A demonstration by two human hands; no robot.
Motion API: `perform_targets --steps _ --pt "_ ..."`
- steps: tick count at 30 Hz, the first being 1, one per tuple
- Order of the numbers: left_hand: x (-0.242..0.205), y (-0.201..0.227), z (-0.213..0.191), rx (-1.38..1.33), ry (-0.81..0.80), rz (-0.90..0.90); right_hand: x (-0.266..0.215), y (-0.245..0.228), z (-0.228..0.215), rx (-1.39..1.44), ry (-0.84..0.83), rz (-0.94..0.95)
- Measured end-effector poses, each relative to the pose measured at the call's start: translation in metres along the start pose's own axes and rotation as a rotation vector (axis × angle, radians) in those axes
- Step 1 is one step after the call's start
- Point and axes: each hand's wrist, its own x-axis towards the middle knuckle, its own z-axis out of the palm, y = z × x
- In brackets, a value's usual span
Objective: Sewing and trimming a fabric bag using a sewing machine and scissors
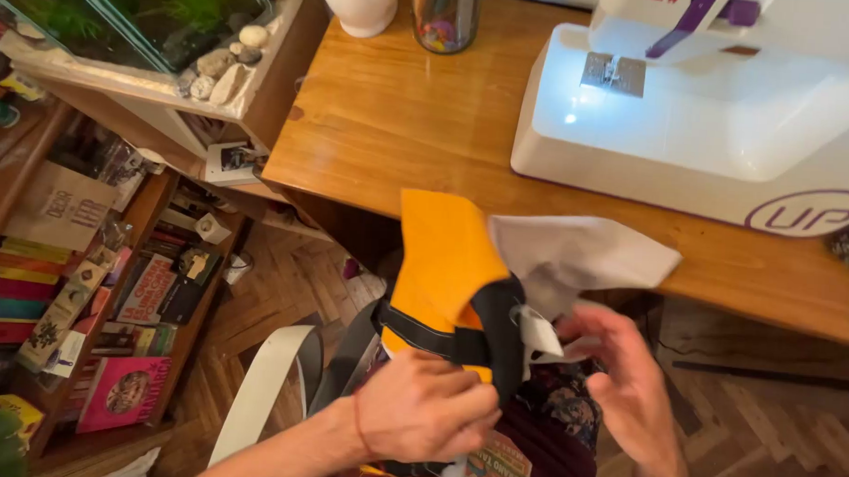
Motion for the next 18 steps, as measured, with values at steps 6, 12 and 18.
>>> perform_targets --steps 6,12,18 --pt "-0.011 0.01 0.014 0.022 0.081 -0.019 0.018 -0.038 0.043 -0.082 0.155 -0.217" --pt "-0.042 -0.021 -0.001 -0.204 0.053 -0.291 0.01 -0.031 0.007 0.461 0.181 -0.308" --pt "-0.061 -0.07 -0.012 -0.728 0.188 -0.545 -0.024 0.038 -0.014 0.28 0.058 0.04"
